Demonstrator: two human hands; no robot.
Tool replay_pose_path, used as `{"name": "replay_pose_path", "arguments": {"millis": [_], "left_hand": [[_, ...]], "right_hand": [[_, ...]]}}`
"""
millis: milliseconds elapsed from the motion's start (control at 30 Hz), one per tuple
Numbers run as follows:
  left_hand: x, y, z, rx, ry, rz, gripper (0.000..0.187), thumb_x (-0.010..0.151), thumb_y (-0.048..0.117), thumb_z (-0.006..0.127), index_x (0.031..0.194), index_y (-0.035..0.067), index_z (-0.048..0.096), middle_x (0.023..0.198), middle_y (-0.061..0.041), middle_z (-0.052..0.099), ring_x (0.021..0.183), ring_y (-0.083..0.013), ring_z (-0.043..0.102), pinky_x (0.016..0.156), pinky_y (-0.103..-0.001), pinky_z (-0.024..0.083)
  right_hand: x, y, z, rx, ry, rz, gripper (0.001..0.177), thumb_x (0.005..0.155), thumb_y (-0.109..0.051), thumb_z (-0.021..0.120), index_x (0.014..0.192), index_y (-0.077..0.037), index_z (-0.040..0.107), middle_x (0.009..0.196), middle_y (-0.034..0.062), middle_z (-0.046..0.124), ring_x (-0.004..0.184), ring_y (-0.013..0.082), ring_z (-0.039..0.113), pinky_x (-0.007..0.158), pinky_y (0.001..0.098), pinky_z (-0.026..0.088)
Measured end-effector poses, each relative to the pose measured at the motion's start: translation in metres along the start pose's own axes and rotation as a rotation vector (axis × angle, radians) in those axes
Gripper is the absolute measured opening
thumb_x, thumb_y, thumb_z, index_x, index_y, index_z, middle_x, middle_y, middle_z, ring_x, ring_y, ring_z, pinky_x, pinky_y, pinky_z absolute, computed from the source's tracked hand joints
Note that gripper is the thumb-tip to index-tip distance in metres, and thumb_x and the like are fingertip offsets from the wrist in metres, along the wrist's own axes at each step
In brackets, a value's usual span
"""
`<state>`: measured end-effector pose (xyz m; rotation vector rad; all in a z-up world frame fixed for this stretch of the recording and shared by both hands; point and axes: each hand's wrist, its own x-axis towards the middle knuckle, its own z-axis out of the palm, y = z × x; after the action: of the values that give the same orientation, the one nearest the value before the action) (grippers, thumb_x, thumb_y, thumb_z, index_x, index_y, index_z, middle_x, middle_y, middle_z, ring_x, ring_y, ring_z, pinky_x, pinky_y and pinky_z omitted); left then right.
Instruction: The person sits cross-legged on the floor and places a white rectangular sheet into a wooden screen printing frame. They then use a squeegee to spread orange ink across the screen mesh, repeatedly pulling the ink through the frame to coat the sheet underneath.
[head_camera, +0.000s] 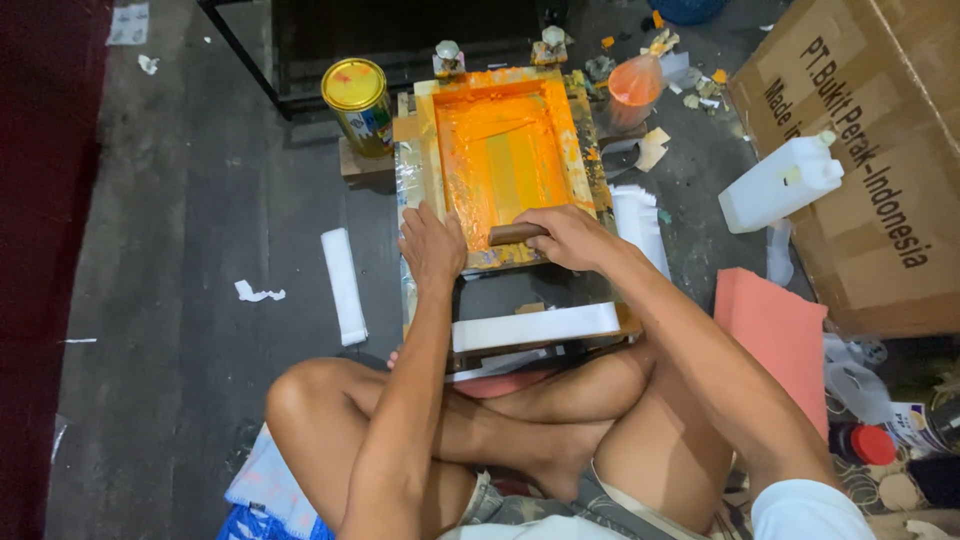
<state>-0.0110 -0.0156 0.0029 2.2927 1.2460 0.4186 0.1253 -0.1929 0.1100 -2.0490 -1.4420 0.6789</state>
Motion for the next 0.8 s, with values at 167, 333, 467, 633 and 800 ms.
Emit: {"name": "replay_pose_path", "arguments": {"millis": [167,333,467,633,800], "left_hand": [[-0.001,0.003,-0.003,0.009,-0.018,-0.013,0.053,0.104,0.040,0.038,0.142,0.004,0.045,0.123,-0.015,0.050,0.118,-0.0369,0.053,0.094,-0.050,0.041],[-0.005,0.004,-0.008,0.014,-0.025,-0.019,0.051,0.106,0.039,0.036,0.142,0.004,0.045,0.123,-0.013,0.050,0.118,-0.0342,0.053,0.094,-0.046,0.040],[-0.002,0.003,-0.004,0.032,-0.007,0.001,0.052,0.106,0.040,0.038,0.142,0.003,0.044,0.124,-0.015,0.049,0.119,-0.0367,0.053,0.093,-0.049,0.040],[-0.002,0.001,-0.003,0.027,-0.026,-0.002,0.050,0.107,0.038,0.037,0.143,0.003,0.044,0.122,-0.014,0.049,0.118,-0.0370,0.053,0.093,-0.048,0.041],[0.005,-0.003,0.001,-0.008,-0.014,0.004,0.048,0.106,0.035,0.042,0.142,0.003,0.045,0.121,-0.015,0.049,0.116,-0.0401,0.053,0.093,-0.052,0.042]], "right_hand": [[-0.006,-0.017,-0.010,0.034,-0.007,0.020,0.022,0.098,-0.004,0.060,0.116,-0.010,0.073,0.082,0.0111,0.070,0.078,0.0305,0.069,0.072,0.0406,0.054],[-0.009,-0.022,-0.008,0.012,-0.019,0.008,0.020,0.097,-0.003,0.060,0.112,-0.007,0.073,0.076,0.0125,0.067,0.072,0.0317,0.067,0.070,0.0403,0.054],[-0.008,-0.019,-0.008,-0.019,-0.009,-0.026,0.017,0.097,-0.003,0.061,0.109,-0.007,0.073,0.073,0.0112,0.066,0.068,0.0308,0.066,0.066,0.0403,0.053],[-0.010,-0.021,-0.008,-0.034,-0.024,0.013,0.022,0.096,-0.005,0.062,0.115,-0.010,0.073,0.081,0.0146,0.069,0.080,0.0361,0.070,0.076,0.0435,0.055],[-0.009,-0.022,-0.010,-0.003,-0.033,0.047,0.025,0.096,-0.006,0.061,0.117,-0.011,0.073,0.084,0.0158,0.071,0.082,0.0366,0.069,0.078,0.0449,0.054]]}}
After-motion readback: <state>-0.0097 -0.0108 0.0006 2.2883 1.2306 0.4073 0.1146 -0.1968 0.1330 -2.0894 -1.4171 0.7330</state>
